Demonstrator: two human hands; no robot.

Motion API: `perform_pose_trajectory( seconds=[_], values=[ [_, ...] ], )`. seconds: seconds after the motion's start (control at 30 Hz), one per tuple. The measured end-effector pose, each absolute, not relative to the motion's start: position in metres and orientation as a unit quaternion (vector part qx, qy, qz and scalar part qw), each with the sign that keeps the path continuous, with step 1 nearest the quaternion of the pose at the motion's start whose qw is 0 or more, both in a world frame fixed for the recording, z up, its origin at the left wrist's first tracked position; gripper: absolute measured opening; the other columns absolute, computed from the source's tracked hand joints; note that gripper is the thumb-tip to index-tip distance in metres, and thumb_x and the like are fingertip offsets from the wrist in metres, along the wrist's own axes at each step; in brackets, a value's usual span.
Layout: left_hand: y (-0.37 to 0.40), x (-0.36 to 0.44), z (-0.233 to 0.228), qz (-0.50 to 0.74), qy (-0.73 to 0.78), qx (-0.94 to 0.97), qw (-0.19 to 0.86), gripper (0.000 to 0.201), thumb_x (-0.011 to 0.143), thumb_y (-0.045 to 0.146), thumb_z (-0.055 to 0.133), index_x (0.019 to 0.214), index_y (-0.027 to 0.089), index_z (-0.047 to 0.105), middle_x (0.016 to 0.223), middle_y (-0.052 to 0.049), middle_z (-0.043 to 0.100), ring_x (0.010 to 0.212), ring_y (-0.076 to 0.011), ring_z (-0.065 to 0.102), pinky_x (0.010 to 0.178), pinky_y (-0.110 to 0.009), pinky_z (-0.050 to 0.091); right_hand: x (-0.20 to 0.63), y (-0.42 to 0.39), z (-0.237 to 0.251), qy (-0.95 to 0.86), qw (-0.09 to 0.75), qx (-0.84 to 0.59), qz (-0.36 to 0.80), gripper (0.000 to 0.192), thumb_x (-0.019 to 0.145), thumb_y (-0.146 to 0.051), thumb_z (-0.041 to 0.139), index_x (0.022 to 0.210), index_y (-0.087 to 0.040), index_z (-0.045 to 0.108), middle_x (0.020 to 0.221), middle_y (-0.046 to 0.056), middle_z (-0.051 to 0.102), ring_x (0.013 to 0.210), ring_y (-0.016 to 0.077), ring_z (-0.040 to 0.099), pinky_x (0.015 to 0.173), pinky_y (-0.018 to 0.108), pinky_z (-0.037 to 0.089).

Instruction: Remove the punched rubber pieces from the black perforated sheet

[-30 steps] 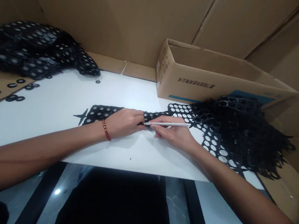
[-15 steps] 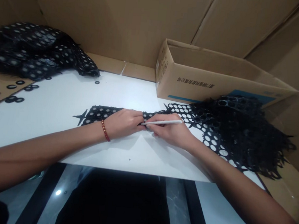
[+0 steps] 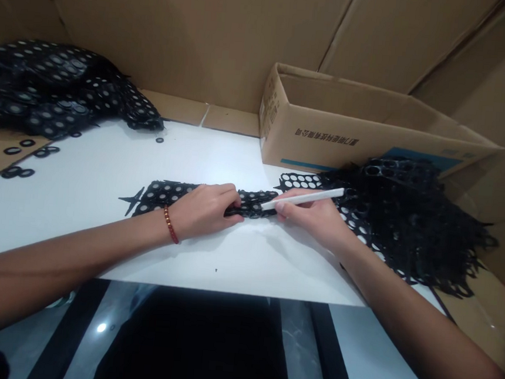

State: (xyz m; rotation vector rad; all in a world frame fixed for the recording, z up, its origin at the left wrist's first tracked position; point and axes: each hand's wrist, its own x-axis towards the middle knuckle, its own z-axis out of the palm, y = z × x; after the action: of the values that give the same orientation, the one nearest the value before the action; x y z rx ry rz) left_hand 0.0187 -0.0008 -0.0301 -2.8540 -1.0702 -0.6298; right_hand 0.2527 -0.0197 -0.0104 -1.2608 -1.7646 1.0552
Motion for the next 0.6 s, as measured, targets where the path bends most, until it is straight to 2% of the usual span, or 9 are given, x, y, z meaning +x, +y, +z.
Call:
perform_pose_trajectory(
  seconds=[0.13, 0.33, 0.6],
  values=[
    [-0.003, 0.0245, -0.0288, -0.205, -0.339, -0.917, 0.047, 0.022, 0.084, 0.028, 0.055, 0.101, 0.015, 0.059, 0.099, -0.005, 0.066, 0.07, -0.0152, 0.062, 0.055, -0.026, 0.045, 0.2523, -0.0226, -0.0151, -0.7, 0.349, -0.486, 0.389, 0.022, 0.078, -0.032, 0.067, 0.086, -0.012, 0.07, 0.084, 0.006, 0.064, 0.074, 0.0118, 0.06, 0.06, 0.017, 0.045],
    [-0.0012, 0.0263, -0.0331, -0.218, -0.295, -0.928, 0.069, 0.018, 0.086, 0.024, 0.051, 0.088, 0.015, 0.066, 0.083, -0.004, 0.07, 0.071, -0.0169, 0.065, 0.058, -0.026, 0.048, 0.2467, -0.0229, -0.0187, -0.738, 0.365, -0.442, 0.355, 0.016, 0.08, -0.025, 0.065, 0.086, -0.012, 0.072, 0.087, 0.006, 0.065, 0.079, 0.0122, 0.06, 0.064, 0.018, 0.048],
    [-0.0001, 0.0248, -0.0343, -0.227, -0.276, -0.931, 0.069, 0.021, 0.088, 0.026, 0.051, 0.085, 0.014, 0.068, 0.08, -0.004, 0.07, 0.069, -0.016, 0.065, 0.059, -0.026, 0.049, 0.2463, -0.023, -0.0201, -0.762, 0.361, -0.417, 0.341, 0.016, 0.081, -0.025, 0.064, 0.087, -0.013, 0.072, 0.089, 0.005, 0.065, 0.083, 0.0128, 0.061, 0.069, 0.02, 0.05]
  ],
)
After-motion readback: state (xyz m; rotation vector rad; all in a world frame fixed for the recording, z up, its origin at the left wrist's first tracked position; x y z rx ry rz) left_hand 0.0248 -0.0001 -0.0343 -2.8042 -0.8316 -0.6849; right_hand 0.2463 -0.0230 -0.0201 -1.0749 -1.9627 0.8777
